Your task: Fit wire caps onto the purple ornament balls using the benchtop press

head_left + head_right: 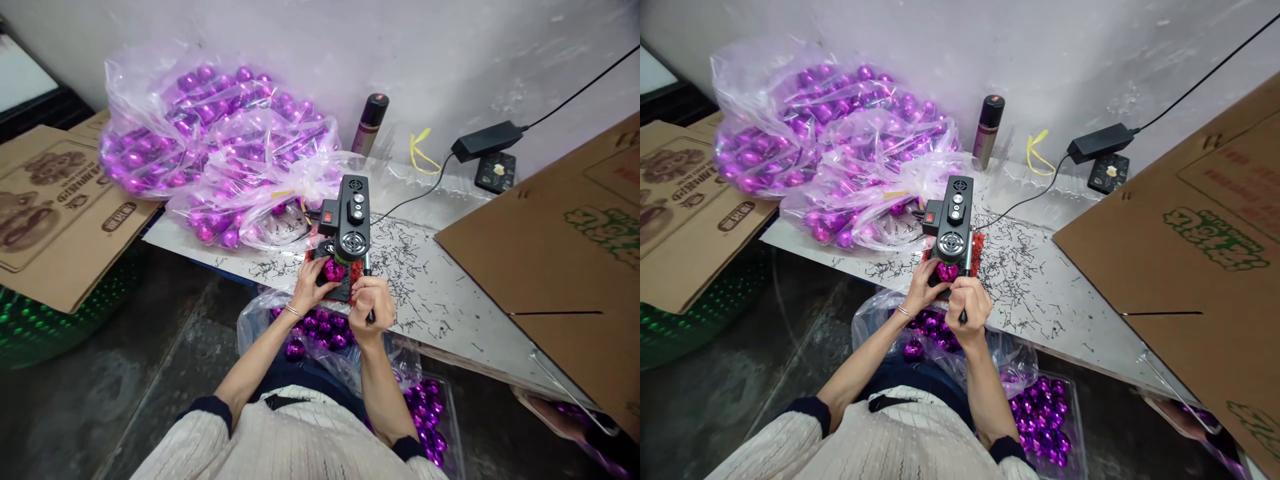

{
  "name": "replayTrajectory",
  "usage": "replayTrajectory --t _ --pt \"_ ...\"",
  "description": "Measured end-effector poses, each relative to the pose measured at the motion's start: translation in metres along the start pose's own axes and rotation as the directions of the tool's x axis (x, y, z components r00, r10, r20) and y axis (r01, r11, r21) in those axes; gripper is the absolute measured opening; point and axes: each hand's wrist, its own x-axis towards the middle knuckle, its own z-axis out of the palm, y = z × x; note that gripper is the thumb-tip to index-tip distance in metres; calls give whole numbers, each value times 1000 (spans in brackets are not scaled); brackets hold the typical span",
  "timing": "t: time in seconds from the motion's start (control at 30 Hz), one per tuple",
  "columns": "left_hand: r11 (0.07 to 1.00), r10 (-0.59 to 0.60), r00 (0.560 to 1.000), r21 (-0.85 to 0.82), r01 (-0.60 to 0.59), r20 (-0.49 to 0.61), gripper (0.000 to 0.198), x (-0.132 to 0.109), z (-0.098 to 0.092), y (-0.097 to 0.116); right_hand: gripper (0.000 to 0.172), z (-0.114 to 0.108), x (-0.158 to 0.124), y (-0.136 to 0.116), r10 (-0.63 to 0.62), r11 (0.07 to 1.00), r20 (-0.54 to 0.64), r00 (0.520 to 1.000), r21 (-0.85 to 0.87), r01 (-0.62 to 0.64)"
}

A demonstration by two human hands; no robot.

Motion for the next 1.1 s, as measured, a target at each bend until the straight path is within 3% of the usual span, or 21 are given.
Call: replayTrajectory --t 0.23,0.4,0.7,0.97,1.1 --pt "998 46 999 -47 -46 0 66 -2 2 -6 25 3 -10 4 36 999 -24 999 17 -35" --pt "998 44 999 -54 -45 -15 65 -2 3 -6 27 8 -24 15 -16 1000 -32 999 16 16" --pt "994 90 994 -54 -94 -62 59 -4 6 -5 33 19 -35 21 -26 1000 -136 990 11 27" --pt "997 66 997 -34 -68 -42 57 -3 6 -5 36 22 -44 28 -7 999 -136 991 30 11" --pt "998 62 997 -27 -64 -47 56 -3 6 -5 33 21 -49 35 -70 997 -65 995 20 72"
